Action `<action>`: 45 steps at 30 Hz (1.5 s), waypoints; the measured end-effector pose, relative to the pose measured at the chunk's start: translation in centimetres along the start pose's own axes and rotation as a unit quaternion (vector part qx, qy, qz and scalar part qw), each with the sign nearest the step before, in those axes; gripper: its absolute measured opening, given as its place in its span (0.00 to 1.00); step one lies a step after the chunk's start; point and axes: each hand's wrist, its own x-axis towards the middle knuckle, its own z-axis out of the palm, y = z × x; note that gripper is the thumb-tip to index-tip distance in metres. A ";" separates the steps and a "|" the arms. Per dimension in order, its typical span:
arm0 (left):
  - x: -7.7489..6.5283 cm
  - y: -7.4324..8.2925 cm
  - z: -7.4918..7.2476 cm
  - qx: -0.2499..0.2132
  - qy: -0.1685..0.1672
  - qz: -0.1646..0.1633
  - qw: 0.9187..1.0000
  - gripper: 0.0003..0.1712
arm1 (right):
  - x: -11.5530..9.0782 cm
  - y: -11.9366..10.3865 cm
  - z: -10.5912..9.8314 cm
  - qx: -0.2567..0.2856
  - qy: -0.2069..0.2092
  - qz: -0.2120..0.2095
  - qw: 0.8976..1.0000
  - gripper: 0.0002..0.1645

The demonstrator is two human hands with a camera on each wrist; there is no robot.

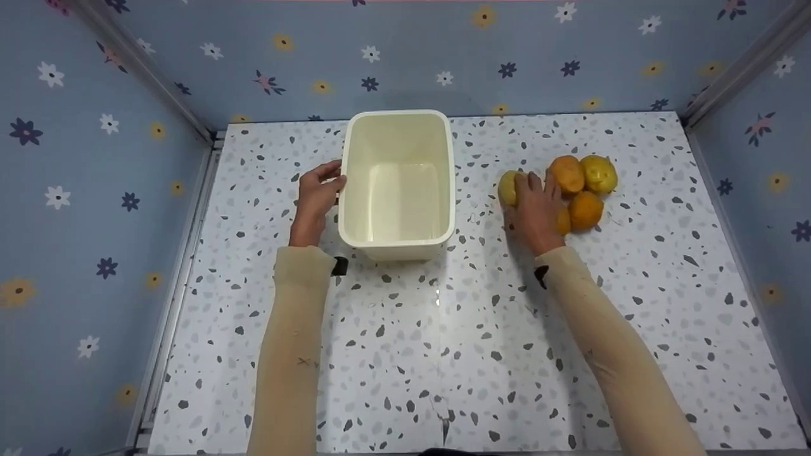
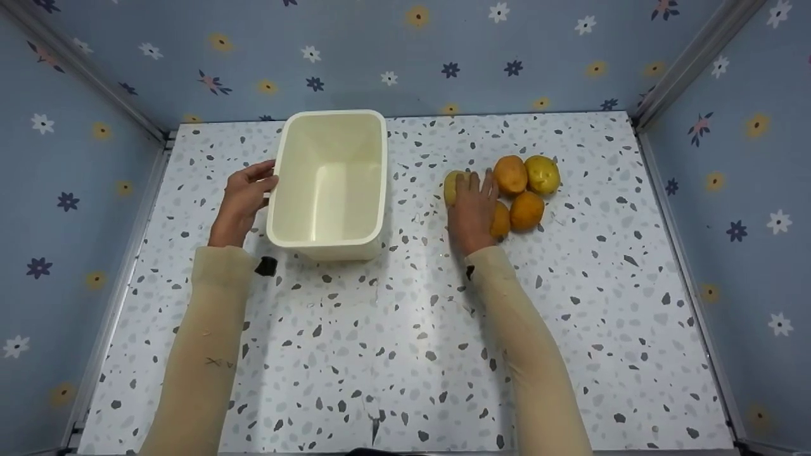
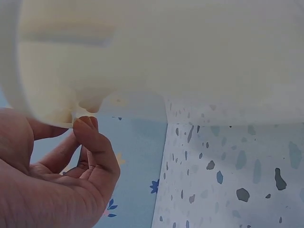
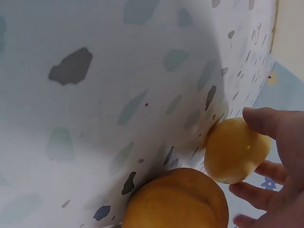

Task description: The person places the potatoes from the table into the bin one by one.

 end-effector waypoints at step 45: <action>-0.3 -0.5 0.6 0.007 0.022 0.043 0.999 0.22 | 0.4 -0.8 2.4 -0.053 0.112 -0.042 0.991 0.29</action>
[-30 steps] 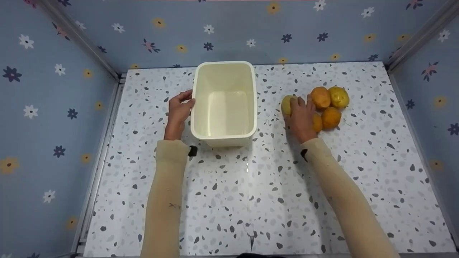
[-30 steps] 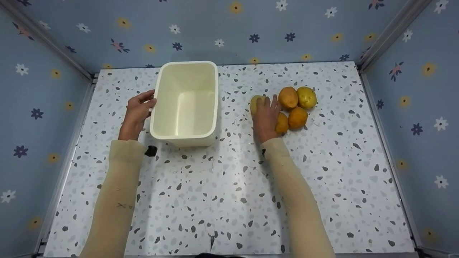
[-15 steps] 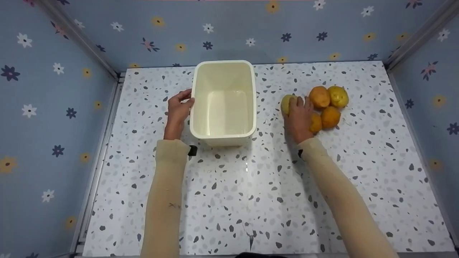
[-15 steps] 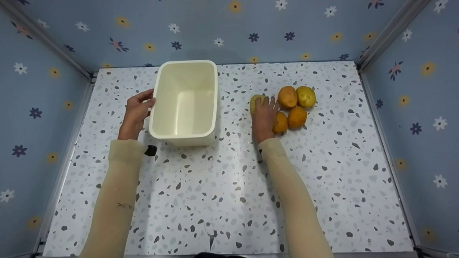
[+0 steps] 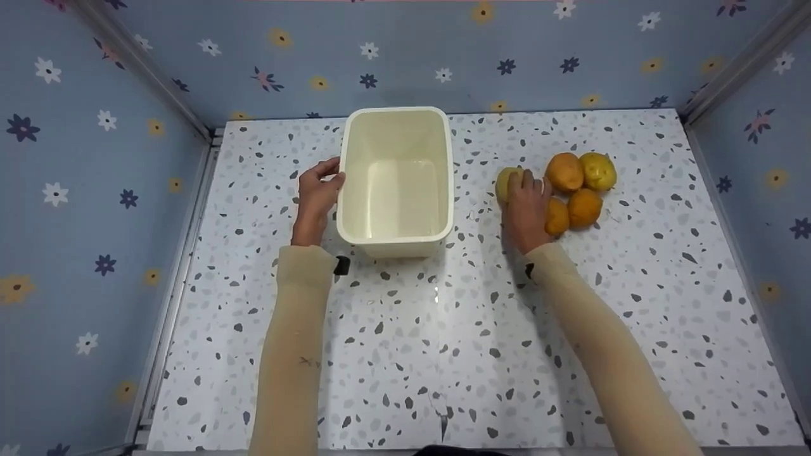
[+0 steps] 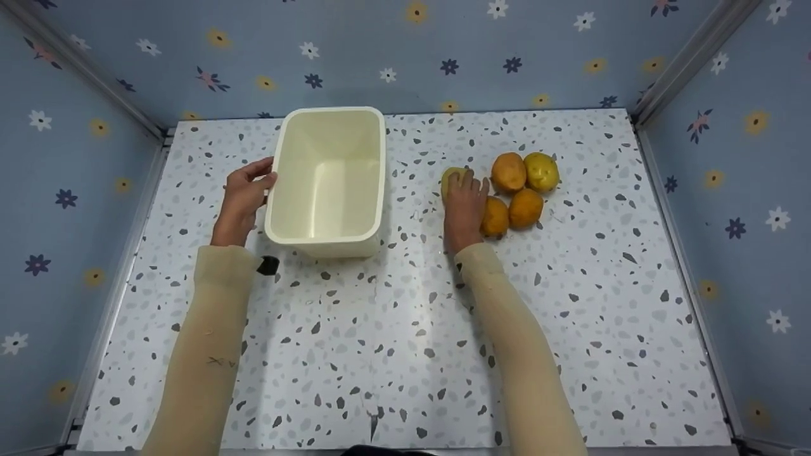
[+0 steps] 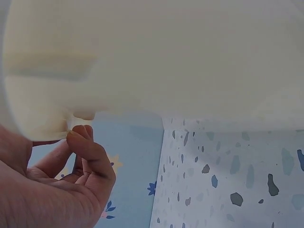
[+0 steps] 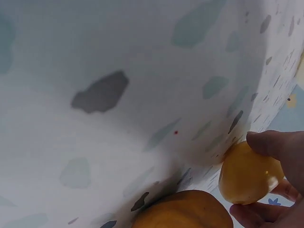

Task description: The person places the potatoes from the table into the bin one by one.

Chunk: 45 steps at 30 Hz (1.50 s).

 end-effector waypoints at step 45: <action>0.1 0.0 -0.1 -0.010 -0.002 -0.022 1.000 0.23 | 3.6 -4.8 -7.9 0.098 0.054 -0.063 0.992 0.32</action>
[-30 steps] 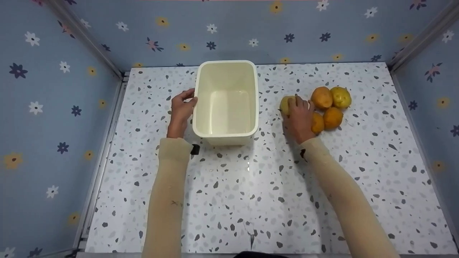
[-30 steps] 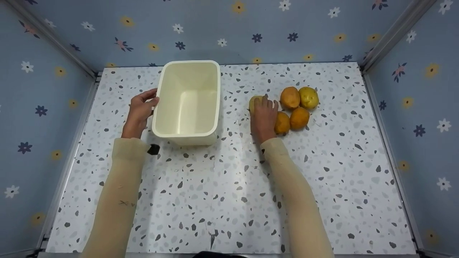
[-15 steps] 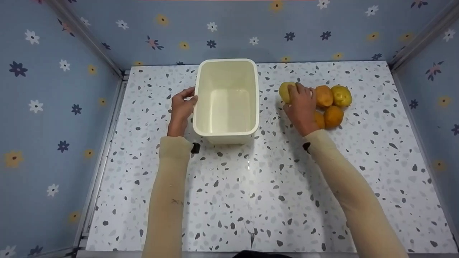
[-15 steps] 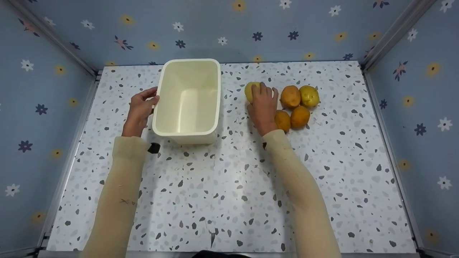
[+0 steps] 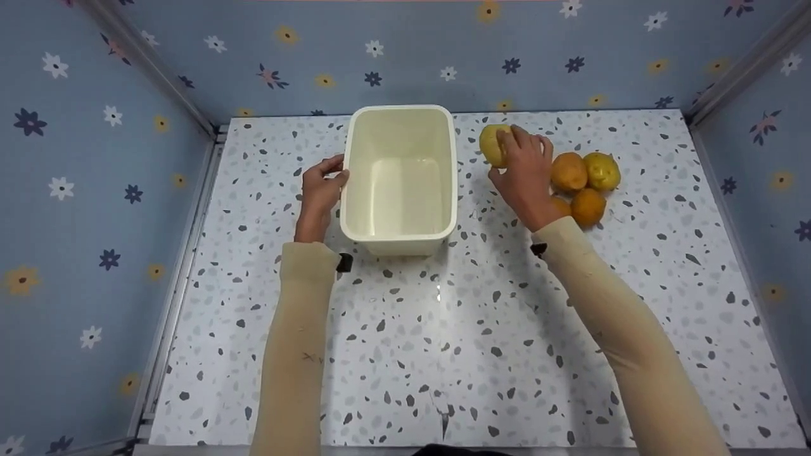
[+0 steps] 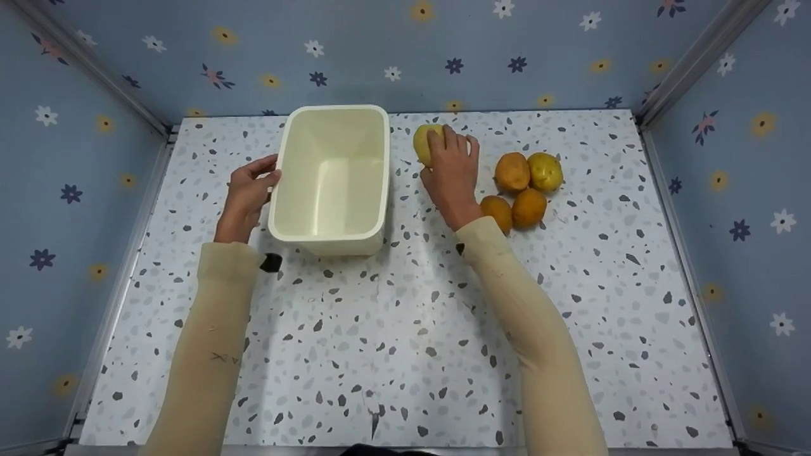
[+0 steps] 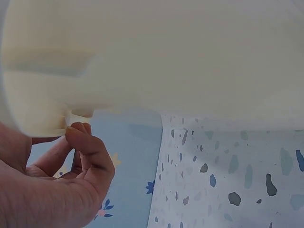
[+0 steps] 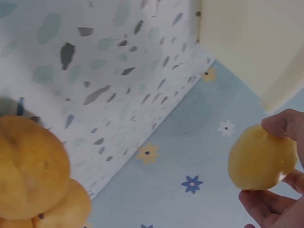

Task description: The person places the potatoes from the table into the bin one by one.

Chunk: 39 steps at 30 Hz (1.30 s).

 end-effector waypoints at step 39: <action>0.0 -0.3 -0.3 -0.006 -0.011 0.027 1.000 0.24 | 2.7 -10.2 0.2 -0.001 -0.033 -0.085 0.996 0.34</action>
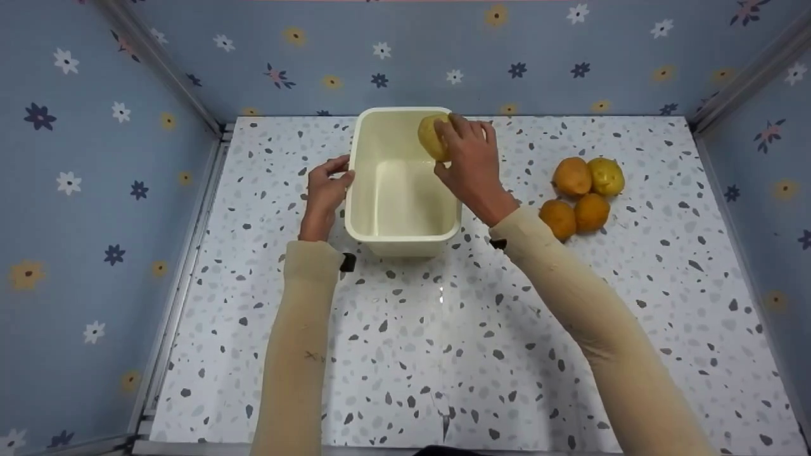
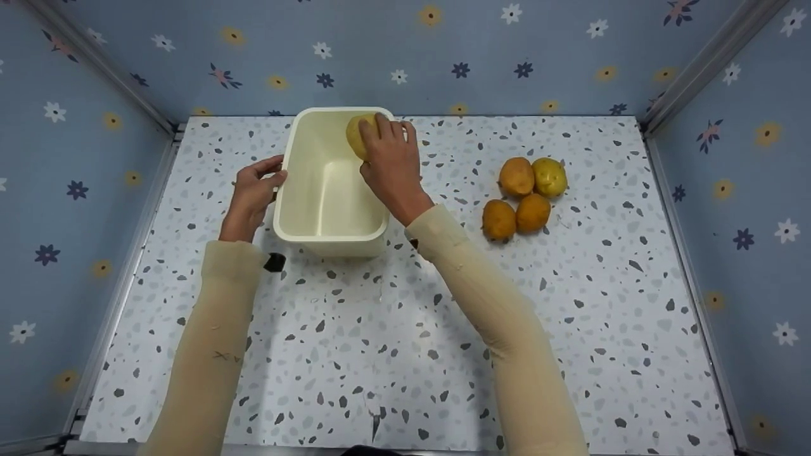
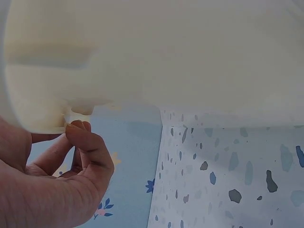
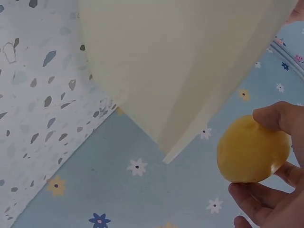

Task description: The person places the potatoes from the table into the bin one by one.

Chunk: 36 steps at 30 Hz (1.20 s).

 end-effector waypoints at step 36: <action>0.2 -0.1 0.6 0.019 0.030 0.010 0.999 0.23 | 3.2 -4.5 0.8 0.040 -0.082 0.088 0.992 0.30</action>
